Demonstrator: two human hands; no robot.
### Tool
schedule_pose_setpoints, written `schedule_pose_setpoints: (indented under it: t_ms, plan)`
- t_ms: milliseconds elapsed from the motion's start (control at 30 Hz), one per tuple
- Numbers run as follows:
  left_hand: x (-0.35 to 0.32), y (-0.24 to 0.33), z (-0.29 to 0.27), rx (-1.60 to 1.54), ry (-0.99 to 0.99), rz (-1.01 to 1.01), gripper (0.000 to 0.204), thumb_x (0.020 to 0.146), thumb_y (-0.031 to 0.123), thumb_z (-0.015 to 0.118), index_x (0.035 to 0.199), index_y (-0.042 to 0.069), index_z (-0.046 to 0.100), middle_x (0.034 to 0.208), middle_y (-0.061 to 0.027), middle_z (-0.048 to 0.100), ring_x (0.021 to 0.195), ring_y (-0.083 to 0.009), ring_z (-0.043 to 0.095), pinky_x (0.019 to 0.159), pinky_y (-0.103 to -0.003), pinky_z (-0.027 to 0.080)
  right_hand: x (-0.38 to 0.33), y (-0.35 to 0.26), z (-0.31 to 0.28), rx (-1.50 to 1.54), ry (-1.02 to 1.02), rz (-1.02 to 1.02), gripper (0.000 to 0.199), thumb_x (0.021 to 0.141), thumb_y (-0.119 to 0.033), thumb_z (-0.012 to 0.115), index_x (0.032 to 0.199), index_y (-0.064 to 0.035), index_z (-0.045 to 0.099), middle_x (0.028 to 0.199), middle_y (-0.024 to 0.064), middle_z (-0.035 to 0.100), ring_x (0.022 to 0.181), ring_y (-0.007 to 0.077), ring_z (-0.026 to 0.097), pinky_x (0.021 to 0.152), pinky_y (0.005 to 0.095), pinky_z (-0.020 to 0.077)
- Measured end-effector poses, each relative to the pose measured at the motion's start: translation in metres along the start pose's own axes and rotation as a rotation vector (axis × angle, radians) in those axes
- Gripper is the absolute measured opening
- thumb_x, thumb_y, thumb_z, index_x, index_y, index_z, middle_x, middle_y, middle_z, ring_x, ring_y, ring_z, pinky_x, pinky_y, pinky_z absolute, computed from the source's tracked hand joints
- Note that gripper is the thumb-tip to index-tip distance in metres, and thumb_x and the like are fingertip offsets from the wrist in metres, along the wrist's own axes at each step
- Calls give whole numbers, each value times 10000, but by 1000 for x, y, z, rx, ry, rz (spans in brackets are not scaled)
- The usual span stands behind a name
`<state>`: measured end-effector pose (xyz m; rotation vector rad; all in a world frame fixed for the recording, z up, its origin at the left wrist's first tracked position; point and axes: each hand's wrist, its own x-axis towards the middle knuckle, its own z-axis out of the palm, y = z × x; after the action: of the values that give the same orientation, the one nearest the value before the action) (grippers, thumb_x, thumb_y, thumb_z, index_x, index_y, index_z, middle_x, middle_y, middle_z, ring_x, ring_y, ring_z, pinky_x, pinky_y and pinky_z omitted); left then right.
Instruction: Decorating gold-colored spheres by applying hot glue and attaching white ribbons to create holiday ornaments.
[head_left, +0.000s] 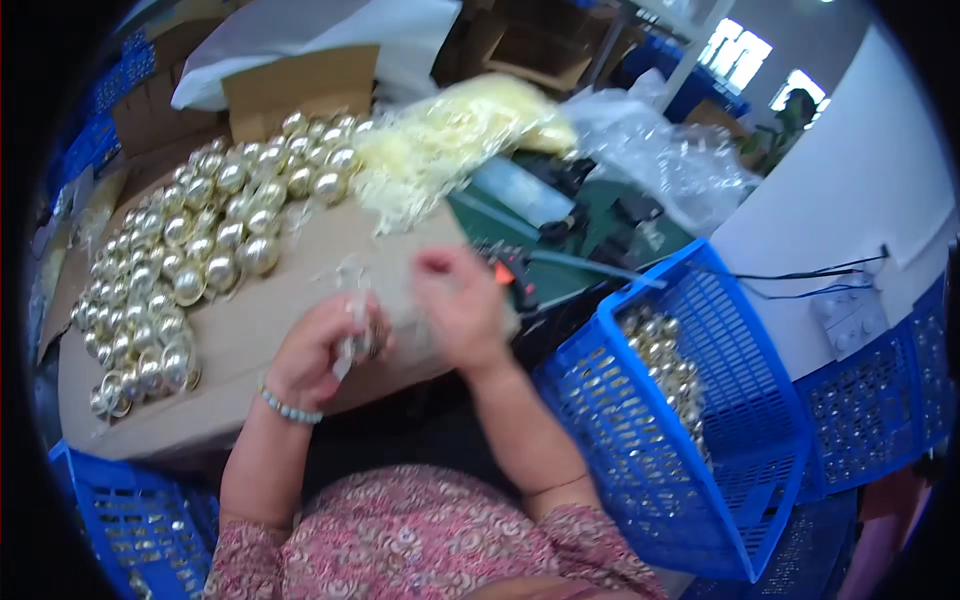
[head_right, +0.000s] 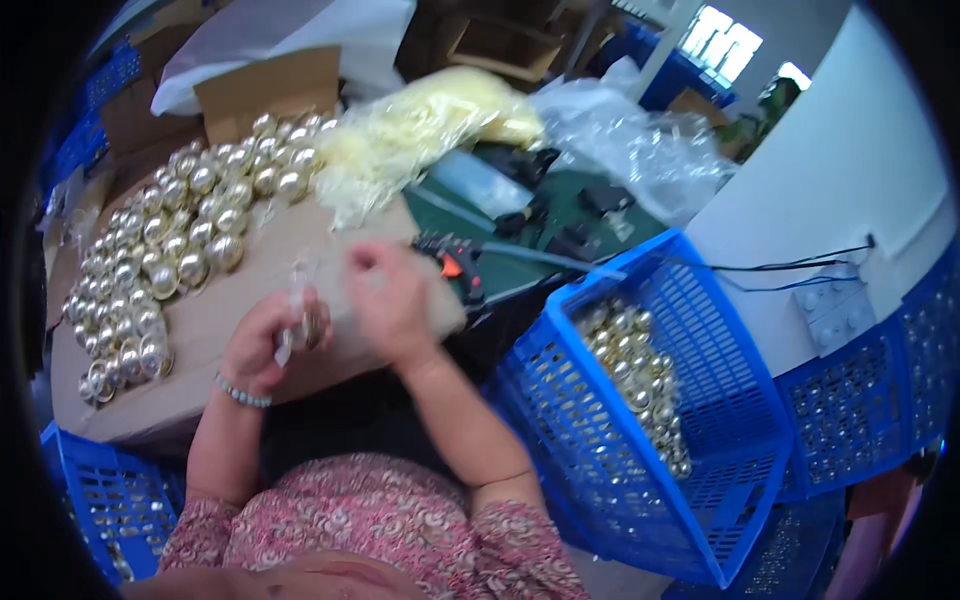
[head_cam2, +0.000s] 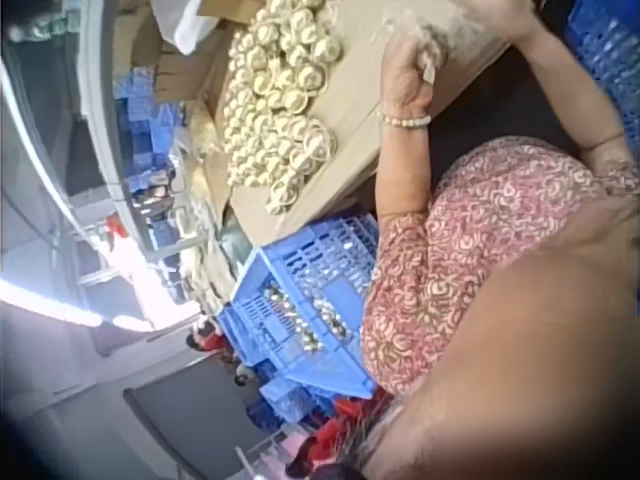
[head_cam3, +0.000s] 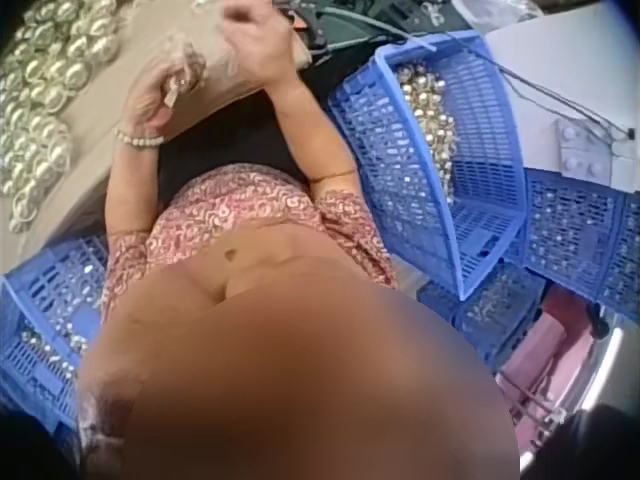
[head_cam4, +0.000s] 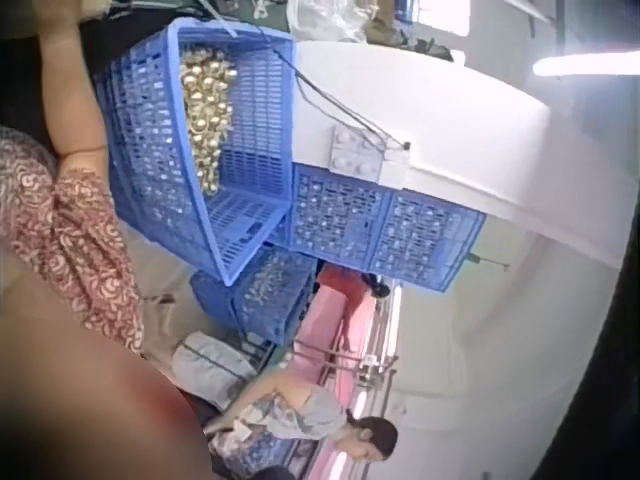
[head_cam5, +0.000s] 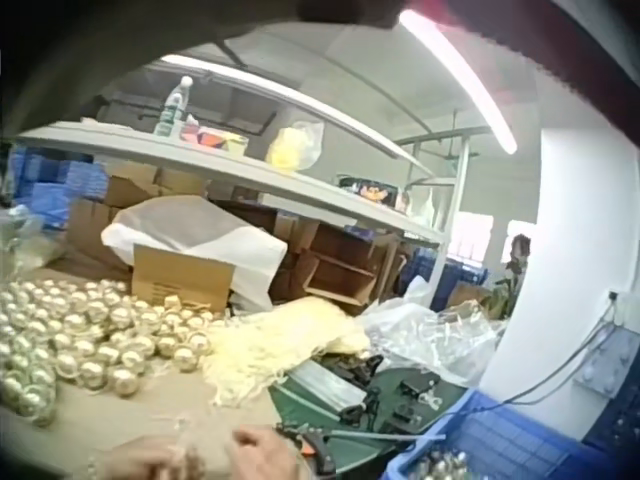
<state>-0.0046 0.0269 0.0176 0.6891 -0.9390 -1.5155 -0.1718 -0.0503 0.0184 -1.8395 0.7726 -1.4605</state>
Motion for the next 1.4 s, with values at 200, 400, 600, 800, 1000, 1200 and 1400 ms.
schedule_pose_setpoints:
  t_ms: [200, 400, 600, 800, 1000, 1200, 1400]
  plan:
    - [8, 14, -14, -426, 266, 4, 187, 884, 205, 515, 979, 49, 555, 913, -143, 613, 845, -282, 613, 703, -357, 518, 14, 27, -100, -1203, 276, 116, 384, 802, -390, 629, 850, -11, 667, 847, 196, 645, 772, 371, 616, 705, 432, 475]
    - [16, 7, -21, -542, 368, 86, 194, 883, 204, 547, 989, 41, 557, 940, -156, 607, 867, -311, 615, 753, -409, 528, 19, 43, -83, -1182, -5, 362, 456, 797, -492, 588, 848, -50, 685, 831, 196, 654, 830, 375, 619, 743, 431, 476]
    - [19, 9, -9, -588, 475, 132, 204, 871, 191, 565, 990, 29, 533, 931, -150, 580, 889, -329, 599, 790, -418, 514, 19, 56, -91, -671, 105, 431, 337, 795, -268, 684, 882, 57, 662, 739, 108, 650, 654, 186, 608, 604, 300, 455]
    - [23, 8, -12, -634, 525, 165, 205, 881, 207, 553, 993, 39, 517, 944, -167, 581, 913, -336, 586, 792, -413, 516, 1, 8, -56, 390, -182, 551, 213, 857, -118, 606, 1024, 2, 553, 890, 89, 630, 660, 97, 563, 627, 226, 461]
    - [31, 7, -3, -626, 569, 192, 201, 887, 224, 553, 976, 45, 534, 961, -175, 592, 944, -337, 574, 822, -421, 501, -1, -14, -29, 400, -150, 514, 289, 865, -143, 607, 1095, 22, 547, 890, 72, 619, 673, 95, 541, 626, 219, 443]
    - [34, 2, -1, -610, 561, 199, 188, 887, 235, 555, 970, 66, 544, 969, -151, 600, 941, -288, 577, 845, -426, 472, -1, -18, -25, 504, -253, 465, 278, 894, -157, 569, 1110, 17, 546, 888, 103, 625, 664, 104, 517, 599, 230, 417]
    - [34, 1, 3, -569, 590, 209, 181, 882, 231, 561, 967, 72, 549, 967, -139, 599, 940, -256, 576, 837, -421, 460, -9, -21, -14, 472, -239, 427, 269, 899, -178, 576, 1091, 7, 542, 842, 86, 616, 619, 83, 476, 561, 211, 386]
